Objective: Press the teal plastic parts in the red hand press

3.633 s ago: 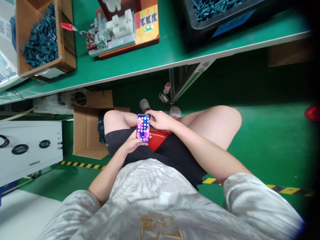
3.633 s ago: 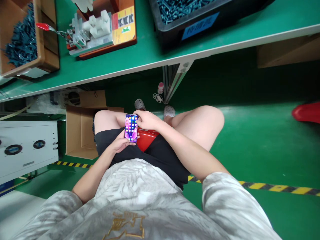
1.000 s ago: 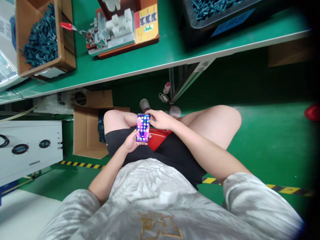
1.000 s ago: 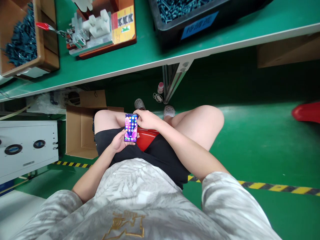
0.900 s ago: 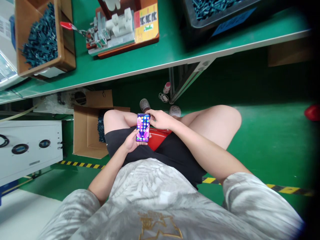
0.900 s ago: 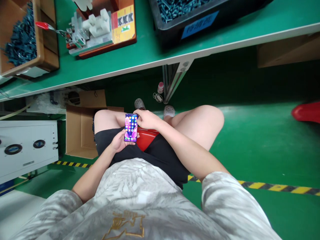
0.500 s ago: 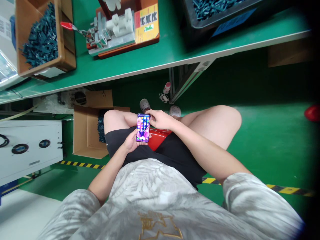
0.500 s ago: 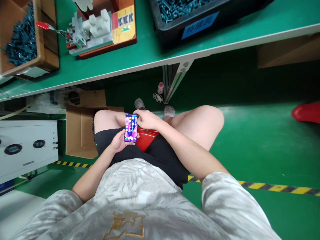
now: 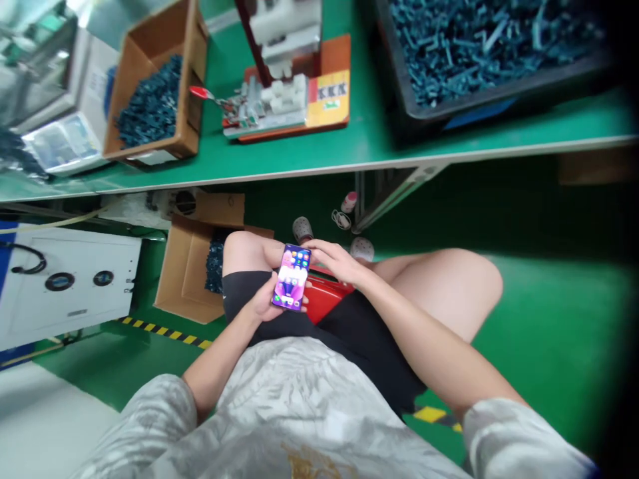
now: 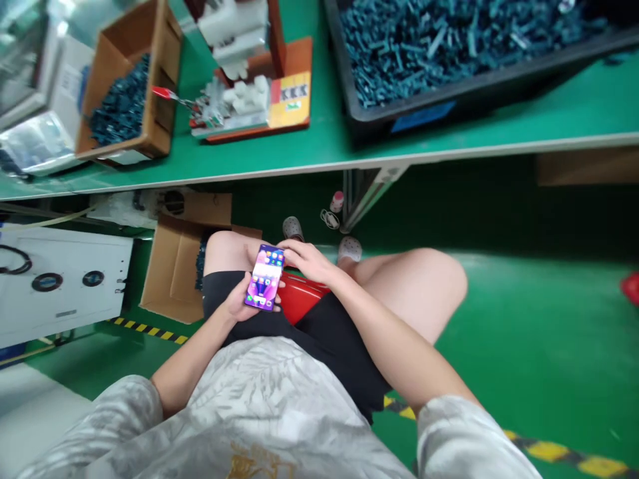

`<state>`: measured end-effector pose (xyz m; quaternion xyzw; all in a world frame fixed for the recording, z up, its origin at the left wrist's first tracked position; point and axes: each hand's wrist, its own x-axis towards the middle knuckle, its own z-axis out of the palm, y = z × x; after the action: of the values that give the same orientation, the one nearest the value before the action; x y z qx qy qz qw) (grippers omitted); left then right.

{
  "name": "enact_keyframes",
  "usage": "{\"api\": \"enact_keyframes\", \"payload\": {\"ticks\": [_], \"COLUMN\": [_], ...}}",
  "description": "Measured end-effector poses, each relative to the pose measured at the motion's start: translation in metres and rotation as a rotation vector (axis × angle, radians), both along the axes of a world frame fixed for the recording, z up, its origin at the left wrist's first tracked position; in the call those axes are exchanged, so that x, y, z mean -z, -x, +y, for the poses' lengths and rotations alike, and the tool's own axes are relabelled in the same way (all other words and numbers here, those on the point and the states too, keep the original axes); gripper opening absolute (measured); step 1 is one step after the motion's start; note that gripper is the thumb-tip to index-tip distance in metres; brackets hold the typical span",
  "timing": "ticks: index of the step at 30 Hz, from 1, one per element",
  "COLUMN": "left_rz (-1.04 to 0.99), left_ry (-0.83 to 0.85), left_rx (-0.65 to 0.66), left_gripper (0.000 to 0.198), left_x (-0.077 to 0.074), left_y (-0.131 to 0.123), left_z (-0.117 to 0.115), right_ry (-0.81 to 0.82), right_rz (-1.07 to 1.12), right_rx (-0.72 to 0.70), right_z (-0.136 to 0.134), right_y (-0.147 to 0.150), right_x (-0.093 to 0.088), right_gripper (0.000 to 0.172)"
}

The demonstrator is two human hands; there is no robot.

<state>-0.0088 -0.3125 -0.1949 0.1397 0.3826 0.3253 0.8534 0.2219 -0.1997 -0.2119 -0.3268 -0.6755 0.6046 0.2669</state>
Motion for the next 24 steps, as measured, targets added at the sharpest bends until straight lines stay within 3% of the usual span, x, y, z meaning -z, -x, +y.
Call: {"api": "enact_keyframes", "payload": {"ticks": [4,9,12,15,19,24], "left_rz": [0.012,0.191,0.339,0.520,0.819,1.031], "left_ry": [-0.078,-0.157,-0.137,-0.052,0.047,0.036], "left_rx": [-0.104,-0.292,-0.409,-0.446,-0.340,0.142], "left_gripper": [0.083,0.076,0.072,0.065,0.059,0.060], "left_x": [-0.011,-0.043,-0.064,-0.079,-0.092,-0.116], "left_y": [0.008,0.071,0.114,0.143,0.160,0.172], "left_z": [-0.005,-0.020,-0.045,-0.081,-0.136,-0.192], "right_ry": [0.047,-0.069,-0.109,-0.156,-0.218,-0.316], "right_rz": [-0.080,-0.276,-0.318,-0.308,-0.236,-0.166], "right_rx": [0.026,-0.049,-0.099,-0.148,-0.204,-0.495], "right_z": [-0.001,-0.003,-0.008,-0.013,-0.026,-0.072], "right_y": [0.001,0.012,0.023,0.038,0.069,0.120], "right_x": [0.009,0.006,-0.002,-0.010,-0.025,-0.060], "right_gripper": [0.048,0.038,0.035,0.030,0.024,0.011]}}
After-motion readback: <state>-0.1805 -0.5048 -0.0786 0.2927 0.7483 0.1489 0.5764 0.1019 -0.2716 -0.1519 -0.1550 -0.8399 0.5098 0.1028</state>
